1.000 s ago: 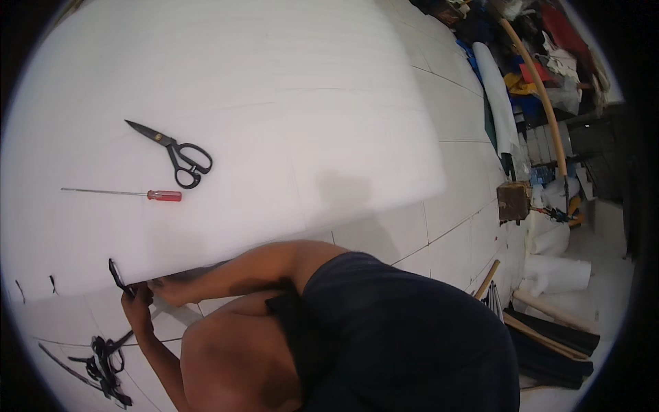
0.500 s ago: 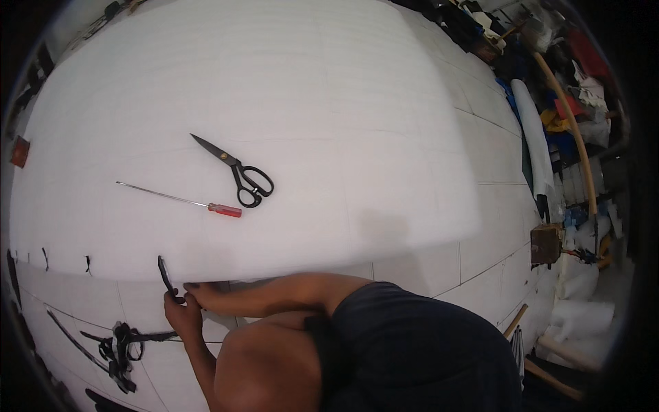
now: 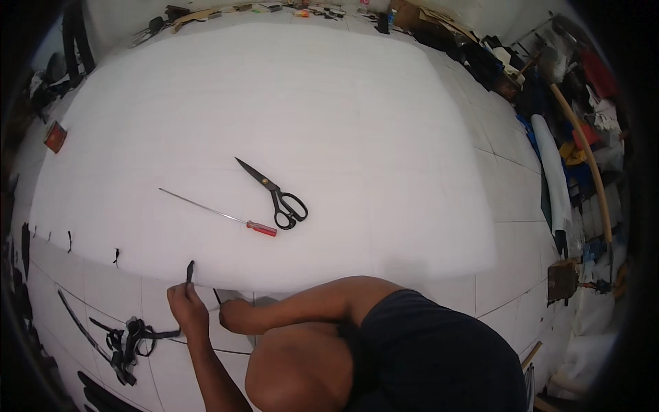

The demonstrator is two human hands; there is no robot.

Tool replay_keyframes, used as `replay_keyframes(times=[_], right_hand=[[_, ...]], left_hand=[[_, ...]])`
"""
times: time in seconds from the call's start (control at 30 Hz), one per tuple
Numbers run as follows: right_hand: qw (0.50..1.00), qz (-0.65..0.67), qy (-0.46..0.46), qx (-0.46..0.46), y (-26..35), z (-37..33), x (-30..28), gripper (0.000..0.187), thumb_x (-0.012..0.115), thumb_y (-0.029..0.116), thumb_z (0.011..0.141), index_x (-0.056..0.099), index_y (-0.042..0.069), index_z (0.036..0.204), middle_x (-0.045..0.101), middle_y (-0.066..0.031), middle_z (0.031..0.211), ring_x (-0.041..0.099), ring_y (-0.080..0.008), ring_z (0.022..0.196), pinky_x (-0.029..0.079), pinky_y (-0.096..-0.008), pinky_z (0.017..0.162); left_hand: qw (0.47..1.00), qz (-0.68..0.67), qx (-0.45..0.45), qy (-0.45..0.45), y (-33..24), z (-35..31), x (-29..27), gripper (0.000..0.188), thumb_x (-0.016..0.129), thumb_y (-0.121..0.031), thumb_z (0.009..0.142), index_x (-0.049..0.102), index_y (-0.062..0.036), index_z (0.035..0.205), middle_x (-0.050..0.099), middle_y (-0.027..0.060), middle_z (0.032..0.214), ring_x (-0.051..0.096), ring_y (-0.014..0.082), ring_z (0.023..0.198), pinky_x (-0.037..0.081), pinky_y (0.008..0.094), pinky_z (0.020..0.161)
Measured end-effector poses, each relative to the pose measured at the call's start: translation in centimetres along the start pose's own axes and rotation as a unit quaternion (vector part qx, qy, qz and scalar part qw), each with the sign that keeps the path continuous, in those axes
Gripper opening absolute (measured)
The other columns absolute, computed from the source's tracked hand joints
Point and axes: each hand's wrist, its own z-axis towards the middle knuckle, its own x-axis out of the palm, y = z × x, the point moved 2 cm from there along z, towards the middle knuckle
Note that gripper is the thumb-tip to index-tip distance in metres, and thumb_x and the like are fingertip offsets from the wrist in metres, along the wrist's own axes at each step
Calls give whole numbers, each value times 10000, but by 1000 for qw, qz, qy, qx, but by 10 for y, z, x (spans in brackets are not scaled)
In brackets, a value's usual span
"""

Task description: The person attaches fabric straps along the edge of a large foam pad, inserting strips through the foam using a metal rod, tying knots by hand, and cutting material with scissors.

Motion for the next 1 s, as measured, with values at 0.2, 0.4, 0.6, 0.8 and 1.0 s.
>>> replay_keyframes(times=[0.2,0.4,0.6,0.8,1.0], right_hand=[[997,-35,-40,-62,5,-9,-12,141,606,96,793,723,18,793,679,-192,821,681,-342,769,549,-450,638],[991,-51,-71,-102,5,13,-105,137,603,116,799,698,24,759,668,-191,747,679,-335,745,526,-449,618],[988,-77,9,-135,-33,30,-150,137,550,135,889,663,74,934,660,-105,969,660,-274,919,549,-412,746],[963,-21,-146,-227,-53,38,-125,125,546,178,900,593,89,974,617,-83,949,640,-279,919,544,-417,737],[973,82,-124,-174,-51,53,-114,123,531,171,913,597,74,949,640,-107,941,630,-316,888,510,-427,778]], left_hand=[[943,-241,-203,104,-18,12,7,301,599,-216,954,649,75,1010,680,109,880,597,168,832,468,316,785],[886,-388,-223,118,25,8,22,322,593,-257,960,653,54,1020,619,35,825,521,115,764,430,279,702],[908,-348,-190,137,18,3,20,270,564,-191,971,651,43,1076,628,45,847,539,123,777,441,275,716],[959,-244,-76,121,13,1,20,251,576,-157,960,653,62,1056,668,121,875,609,164,793,486,328,730],[979,-177,-97,19,15,-6,32,236,597,-163,946,657,64,971,680,183,899,664,286,807,498,375,733]])
